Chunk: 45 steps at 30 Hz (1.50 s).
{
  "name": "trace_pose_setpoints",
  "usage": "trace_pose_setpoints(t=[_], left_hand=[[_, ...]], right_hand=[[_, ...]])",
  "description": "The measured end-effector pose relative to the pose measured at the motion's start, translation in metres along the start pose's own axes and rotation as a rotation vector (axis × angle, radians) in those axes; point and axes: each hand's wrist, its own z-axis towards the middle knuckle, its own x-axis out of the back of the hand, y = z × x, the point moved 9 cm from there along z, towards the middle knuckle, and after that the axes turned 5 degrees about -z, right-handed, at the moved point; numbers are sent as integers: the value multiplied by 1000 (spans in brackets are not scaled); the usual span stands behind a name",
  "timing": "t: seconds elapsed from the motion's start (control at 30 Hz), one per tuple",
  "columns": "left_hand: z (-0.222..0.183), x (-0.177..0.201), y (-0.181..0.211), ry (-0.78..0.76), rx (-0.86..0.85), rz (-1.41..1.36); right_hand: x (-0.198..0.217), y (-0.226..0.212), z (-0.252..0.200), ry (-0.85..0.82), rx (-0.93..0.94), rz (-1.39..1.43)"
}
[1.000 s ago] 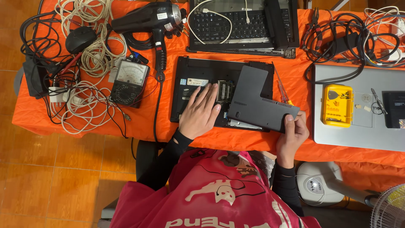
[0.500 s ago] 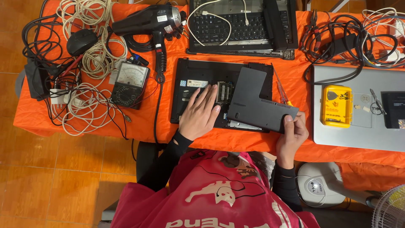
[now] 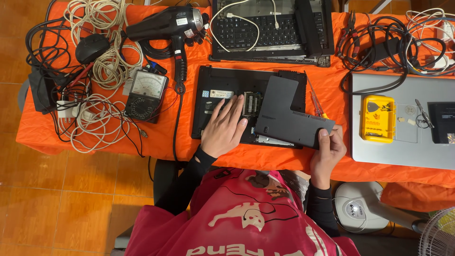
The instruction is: The recorder is shown unscrewing the back panel of a laptop and removing the battery before using a hairdryer on it.
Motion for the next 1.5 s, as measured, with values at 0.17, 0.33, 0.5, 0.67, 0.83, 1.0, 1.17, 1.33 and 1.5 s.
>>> trace_pose_setpoints(t=[0.17, 0.33, 0.5, 0.67, 0.83, 1.0, 1.17, 1.33, 1.5], left_hand=[[-1, 5, -7, 13, 32, -134], [0, 11, -17, 109, 184, -594], [18, -4, -5, -40, 160, -1053], [26, -4, 9, -66, 95, -1472], [18, 8, -12, 127, 171, -1767], [13, 62, -65, 365, 159, -1598], [-13, 115, -127, 541, 146, -1530], [-29, 131, -172, 666, 93, -1836], [-28, 126, -176, 687, 213, -1789]], right_hand=[[1, -1, 0, 17, 4, 3], [-7, -39, 1, 77, 161, -163], [-43, -84, -5, 21, 487, -387], [-96, -120, -20, -162, 787, -524], [-143, -126, -30, -406, 894, -574], [-179, -132, -3, -580, 701, -527], [-235, -133, 3, -807, 748, -591], [-301, -106, -17, -1097, 840, -542], [-337, -71, -21, -1161, 932, -618]])
